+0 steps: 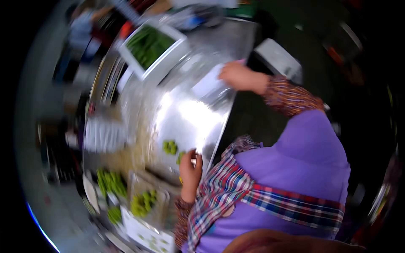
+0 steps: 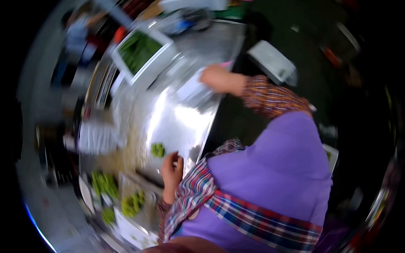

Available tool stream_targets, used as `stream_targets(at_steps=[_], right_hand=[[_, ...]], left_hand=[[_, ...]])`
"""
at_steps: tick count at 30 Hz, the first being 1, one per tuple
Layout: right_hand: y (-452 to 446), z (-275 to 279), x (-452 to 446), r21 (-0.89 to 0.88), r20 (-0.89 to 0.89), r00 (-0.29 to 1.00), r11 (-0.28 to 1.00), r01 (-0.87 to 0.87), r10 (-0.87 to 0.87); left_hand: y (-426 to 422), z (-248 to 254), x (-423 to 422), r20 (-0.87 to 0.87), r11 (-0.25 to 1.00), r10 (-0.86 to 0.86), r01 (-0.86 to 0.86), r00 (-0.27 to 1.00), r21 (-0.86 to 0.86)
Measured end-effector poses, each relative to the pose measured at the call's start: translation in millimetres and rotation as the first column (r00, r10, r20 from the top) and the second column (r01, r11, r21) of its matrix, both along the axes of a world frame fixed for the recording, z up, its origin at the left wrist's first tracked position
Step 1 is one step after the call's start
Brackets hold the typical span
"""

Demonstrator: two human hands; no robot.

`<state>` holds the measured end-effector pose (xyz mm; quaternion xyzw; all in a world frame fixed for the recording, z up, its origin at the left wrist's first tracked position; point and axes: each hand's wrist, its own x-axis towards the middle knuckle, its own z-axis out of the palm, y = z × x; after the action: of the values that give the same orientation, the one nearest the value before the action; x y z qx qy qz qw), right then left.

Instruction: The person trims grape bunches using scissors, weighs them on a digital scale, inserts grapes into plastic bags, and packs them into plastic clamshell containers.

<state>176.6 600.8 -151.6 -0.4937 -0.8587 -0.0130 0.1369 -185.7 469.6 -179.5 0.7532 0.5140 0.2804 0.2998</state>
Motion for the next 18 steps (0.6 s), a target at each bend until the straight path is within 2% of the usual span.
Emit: stream_targets(at_steps=[1, 2, 3, 4, 5, 6, 8, 9, 10, 11, 12, 13, 14, 16, 18], right_hand=[[1.9, -2.7, -3.7, 0.061, 0.008, 1.0, 0.998, 0.005, -0.005], [-4.7, -0.1, -10.8, 0.29, -0.175, 0.984, 0.957, 0.024, 0.029], [-11.8, -0.8, -17.2, 0.361, -0.247, 0.969, 0.93, 0.07, 0.023], [-21.4, -6.6, -25.2, 0.388, -0.302, 0.953, 0.915, 0.106, 0.018], [-33.1, 2.5, -37.8, 0.25, -0.189, 0.978, 0.959, 0.135, -0.088], [-58.5, 5.6, -48.2, 0.214, -0.219, 0.967, 0.96, 0.181, -0.133], [-111.7, -12.3, -58.4, 0.169, -0.311, 0.946, 0.974, 0.149, -0.091], [-139.4, -23.8, -68.9, 0.131, -0.372, 0.918, 0.972, 0.197, -0.136], [-180.0, -24.0, -74.8, 0.072, -0.309, 0.932, 0.972, 0.223, -0.191], [-213.1, -45.7, -80.4, -0.015, -0.334, 0.911, 0.968, 0.251, -0.241], [-249.3, -46.7, -84.2, -0.235, -0.272, 0.904, 0.934, 0.27, -0.33], [-283.9, -61.5, -84.0, -0.319, -0.272, 0.892, 0.909, 0.27, -0.36], [-300.7, -66.6, -81.0, -0.505, -0.217, 0.859, 0.806, 0.308, -0.464], [-373.5, -81.2, -78.7, -0.593, -0.2, 0.815, 0.729, 0.342, -0.544], [-432.9, -108.0, -83.0, -0.626, -0.239, 0.693, 0.654, 0.426, -0.68]], left_hand=[[3.2, -6.0, 2.1, -0.034, 0.995, -0.088, 0.089, 0.996, 0.04], [0.8, -2.0, 10.5, 0.02, 0.994, -0.083, 0.084, 0.996, -0.077], [2.2, -8.7, 11.8, 0.063, 0.982, -0.137, 0.144, 0.989, -0.12], [7.3, -23.9, 7.5, 0.074, 0.954, -0.175, 0.187, 0.982, -0.235], [7.4, -30.5, 6.1, 0.148, 0.913, -0.144, 0.189, 0.978, -0.361], [4.8, -15.9, 16.8, 0.318, 0.791, -0.113, 0.278, 0.941, -0.544], [-10.9, -3.3, 34.3, 0.314, 0.619, -0.201, 0.368, 0.928, -0.693], [-17.5, -4.2, 44.0, 0.329, 0.562, -0.254, 0.416, 0.909, -0.715], [-26.3, -5.4, 52.8, 0.34, 0.507, -0.306, 0.454, 0.889, -0.732], [-31.6, -8.6, 66.6, 0.359, 0.451, -0.355, 0.494, 0.863, -0.743], [-39.8, -11.7, 76.6, 0.37, 0.403, -0.406, 0.527, 0.836, -0.748], [-46.7, -16.3, 87.1, 0.381, 0.353, -0.452, 0.554, 0.807, -0.754], [-44.9, -19.1, 97.6, 0.384, 0.294, -0.494, 0.566, 0.78, -0.77], [-66.0, -24.5, 114.1, 0.397, 0.199, -0.569, 0.589, 0.72, -0.783], [-86.4, -28.1, 129.1, 0.403, 0.121, -0.624, 0.592, 0.67, -0.797]])
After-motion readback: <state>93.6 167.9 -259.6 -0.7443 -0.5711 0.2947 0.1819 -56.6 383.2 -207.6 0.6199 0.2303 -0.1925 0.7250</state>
